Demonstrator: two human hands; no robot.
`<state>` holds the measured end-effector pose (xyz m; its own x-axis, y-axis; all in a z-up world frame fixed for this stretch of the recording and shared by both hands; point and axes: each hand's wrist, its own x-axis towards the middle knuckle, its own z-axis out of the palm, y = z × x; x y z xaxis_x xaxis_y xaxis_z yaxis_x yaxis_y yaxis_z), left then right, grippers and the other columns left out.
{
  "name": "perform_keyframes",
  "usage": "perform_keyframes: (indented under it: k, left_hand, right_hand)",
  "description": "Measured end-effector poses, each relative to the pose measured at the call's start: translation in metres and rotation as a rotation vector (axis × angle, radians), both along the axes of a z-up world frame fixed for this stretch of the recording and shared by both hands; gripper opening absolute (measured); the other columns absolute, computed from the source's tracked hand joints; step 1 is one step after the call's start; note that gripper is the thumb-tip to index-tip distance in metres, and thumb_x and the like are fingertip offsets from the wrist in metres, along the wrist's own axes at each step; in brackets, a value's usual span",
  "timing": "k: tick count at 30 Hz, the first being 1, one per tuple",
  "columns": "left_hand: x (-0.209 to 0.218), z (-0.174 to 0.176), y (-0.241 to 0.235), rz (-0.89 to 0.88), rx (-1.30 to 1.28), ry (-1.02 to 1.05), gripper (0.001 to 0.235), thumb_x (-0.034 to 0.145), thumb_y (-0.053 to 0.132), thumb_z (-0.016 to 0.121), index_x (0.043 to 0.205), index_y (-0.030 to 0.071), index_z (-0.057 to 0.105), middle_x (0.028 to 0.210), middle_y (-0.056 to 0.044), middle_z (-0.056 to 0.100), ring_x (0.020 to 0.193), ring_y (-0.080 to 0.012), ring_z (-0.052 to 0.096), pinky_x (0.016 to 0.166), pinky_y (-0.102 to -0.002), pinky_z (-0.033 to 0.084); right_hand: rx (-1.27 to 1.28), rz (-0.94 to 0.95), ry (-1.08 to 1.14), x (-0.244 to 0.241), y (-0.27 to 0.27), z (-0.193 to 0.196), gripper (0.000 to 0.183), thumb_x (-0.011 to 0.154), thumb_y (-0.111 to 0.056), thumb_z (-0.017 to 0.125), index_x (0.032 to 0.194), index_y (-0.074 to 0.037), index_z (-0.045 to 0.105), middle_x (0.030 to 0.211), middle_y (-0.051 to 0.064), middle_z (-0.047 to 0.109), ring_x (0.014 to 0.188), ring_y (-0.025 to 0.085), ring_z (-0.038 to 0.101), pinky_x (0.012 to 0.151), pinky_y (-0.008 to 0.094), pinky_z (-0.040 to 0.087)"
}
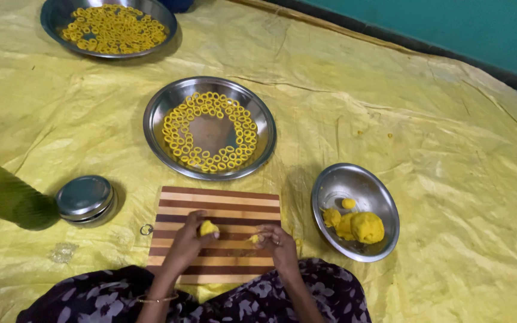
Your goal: The person rolls small pieces of yellow dough into thin ropes on a wooden board, then joins the ends to form rings and places them into a metal tray. The process is repeated continuously with additional dough taken from a nearby bowl.
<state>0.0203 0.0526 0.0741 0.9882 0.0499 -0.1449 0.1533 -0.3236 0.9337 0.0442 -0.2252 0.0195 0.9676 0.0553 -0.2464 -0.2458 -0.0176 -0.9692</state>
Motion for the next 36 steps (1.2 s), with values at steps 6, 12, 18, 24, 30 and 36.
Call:
perform_keyframes:
  k: [6,12,18,24,30,36]
  left_hand:
    - [-0.001,-0.002,0.014,0.116,0.561,0.249,0.05,0.09,0.032,0.075,0.131,0.007,0.06,0.116,-0.018,0.074,0.105,-0.0301,0.073,0.089,-0.043,0.06]
    - [-0.001,-0.009,0.024,0.338,0.79,0.079,0.048,0.083,0.025,0.081,0.118,0.002,0.058,0.116,-0.016,0.067,0.109,-0.0375,0.063,0.086,-0.048,0.057]
    - [0.0,-0.009,0.02,0.353,0.779,0.15,0.058,0.082,0.024,0.081,0.127,-0.001,0.054,0.128,-0.021,0.058,0.117,-0.0394,0.057,0.085,-0.047,0.058]
    - [-0.003,0.006,0.019,0.374,0.796,0.023,0.063,0.08,0.025,0.082,0.131,-0.001,0.055,0.131,-0.021,0.057,0.117,-0.0395,0.056,0.095,-0.047,0.052]
    - [-0.002,0.01,0.018,0.392,0.774,-0.079,0.056,0.081,0.023,0.081,0.128,0.0,0.06,0.136,-0.021,0.056,0.121,-0.039,0.055,0.098,-0.046,0.051]
    - [-0.002,0.008,0.016,0.385,0.763,-0.158,0.054,0.08,0.021,0.081,0.128,0.002,0.063,0.136,-0.02,0.057,0.123,-0.0391,0.055,0.101,-0.047,0.048]
  right_hand:
    - [-0.232,0.055,-0.164,0.002,0.012,0.027,0.022,0.087,0.014,0.058,0.098,0.003,0.074,0.098,0.009,0.07,0.084,0.02,0.075,0.077,0.031,0.066]
    - [-0.716,-0.009,-0.523,-0.001,0.033,0.042,0.018,0.084,0.01,0.066,0.094,-0.002,0.075,0.094,0.015,0.073,0.082,0.029,0.073,0.071,0.038,0.058]
    - [-0.978,0.064,-0.469,-0.014,0.049,0.05,0.024,0.077,0.011,0.069,0.093,-0.005,0.077,0.099,0.013,0.072,0.092,0.032,0.069,0.076,0.043,0.059]
    - [-1.127,0.142,-0.547,-0.02,0.048,0.043,0.033,0.069,0.012,0.072,0.099,-0.002,0.077,0.101,0.018,0.069,0.092,0.033,0.067,0.08,0.045,0.057]
    - [-1.075,0.046,-0.443,-0.013,0.043,0.034,0.011,0.082,0.0,0.072,0.094,0.0,0.072,0.095,0.019,0.067,0.089,0.035,0.067,0.075,0.045,0.056]
    - [-0.842,-0.03,-0.483,-0.018,0.03,0.052,0.016,0.087,0.0,0.064,0.099,-0.003,0.075,0.094,0.016,0.069,0.086,0.034,0.069,0.078,0.044,0.055]
